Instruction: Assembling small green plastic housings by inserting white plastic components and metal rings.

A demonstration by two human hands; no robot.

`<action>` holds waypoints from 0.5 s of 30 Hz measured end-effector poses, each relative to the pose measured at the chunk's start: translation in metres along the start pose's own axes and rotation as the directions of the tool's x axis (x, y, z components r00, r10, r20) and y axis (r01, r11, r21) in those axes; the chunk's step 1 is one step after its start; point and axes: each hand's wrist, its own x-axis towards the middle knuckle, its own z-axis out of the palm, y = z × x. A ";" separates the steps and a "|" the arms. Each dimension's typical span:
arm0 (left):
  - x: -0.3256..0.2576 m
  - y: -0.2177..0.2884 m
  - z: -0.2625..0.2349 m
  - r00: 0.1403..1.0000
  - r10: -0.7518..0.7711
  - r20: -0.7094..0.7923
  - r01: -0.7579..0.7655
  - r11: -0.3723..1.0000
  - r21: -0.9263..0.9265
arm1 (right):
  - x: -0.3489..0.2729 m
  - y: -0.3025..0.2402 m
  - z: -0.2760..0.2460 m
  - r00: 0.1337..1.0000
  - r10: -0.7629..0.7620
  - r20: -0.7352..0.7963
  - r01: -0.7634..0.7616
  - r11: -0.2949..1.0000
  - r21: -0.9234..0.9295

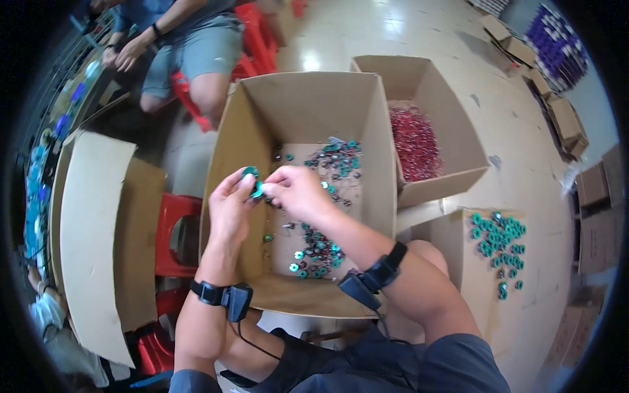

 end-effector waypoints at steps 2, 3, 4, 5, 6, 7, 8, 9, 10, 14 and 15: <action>-0.005 0.008 -0.003 0.995 -0.082 0.050 0.087 0.990 -0.114 | 0.002 -0.004 0.004 0.999 -0.045 0.027 0.044 0.998 0.046; -0.004 0.011 -0.008 0.989 -0.127 0.078 0.138 0.980 -0.146 | 0.002 -0.005 0.006 0.998 -0.051 0.041 0.048 0.996 0.071; -0.003 0.013 -0.012 0.979 -0.172 0.112 0.190 0.966 -0.176 | 0.002 -0.006 0.008 0.997 -0.052 0.052 0.048 0.996 0.076; -0.004 0.015 -0.014 0.980 -0.168 0.104 0.184 0.967 -0.175 | 0.002 -0.006 0.008 0.995 -0.049 0.084 0.041 0.995 0.091; -0.005 0.016 -0.014 0.977 -0.166 0.132 0.189 0.964 -0.185 | 0.001 -0.007 0.005 0.992 -0.049 0.117 0.036 0.994 0.104; -0.006 0.018 -0.012 0.973 -0.164 0.160 0.194 0.962 -0.194 | 0.001 -0.008 0.002 0.990 -0.038 0.135 0.024 0.995 0.101; -0.008 0.019 -0.010 0.975 -0.158 0.157 0.188 0.963 -0.196 | 0.001 -0.009 -0.001 0.989 -0.042 0.141 0.027 0.995 0.101; -0.013 0.024 -0.005 0.978 -0.162 0.135 0.185 0.966 -0.179 | 0.001 -0.010 -0.003 0.990 -0.048 0.133 0.037 0.996 0.085; -0.016 0.027 -0.003 0.980 -0.165 0.114 0.182 0.970 -0.161 | 0.002 -0.011 -0.006 0.991 -0.055 0.125 0.047 0.997 0.069; -0.012 0.024 -0.009 0.976 -0.155 0.156 0.183 0.965 -0.186 | 0.002 -0.017 -0.010 0.996 0.005 0.088 -0.007 1.000 0.025; -0.012 0.023 -0.010 0.975 -0.142 0.172 0.174 0.967 -0.185 | 0.003 -0.016 -0.011 0.995 0.004 0.099 -0.005 1.000 0.005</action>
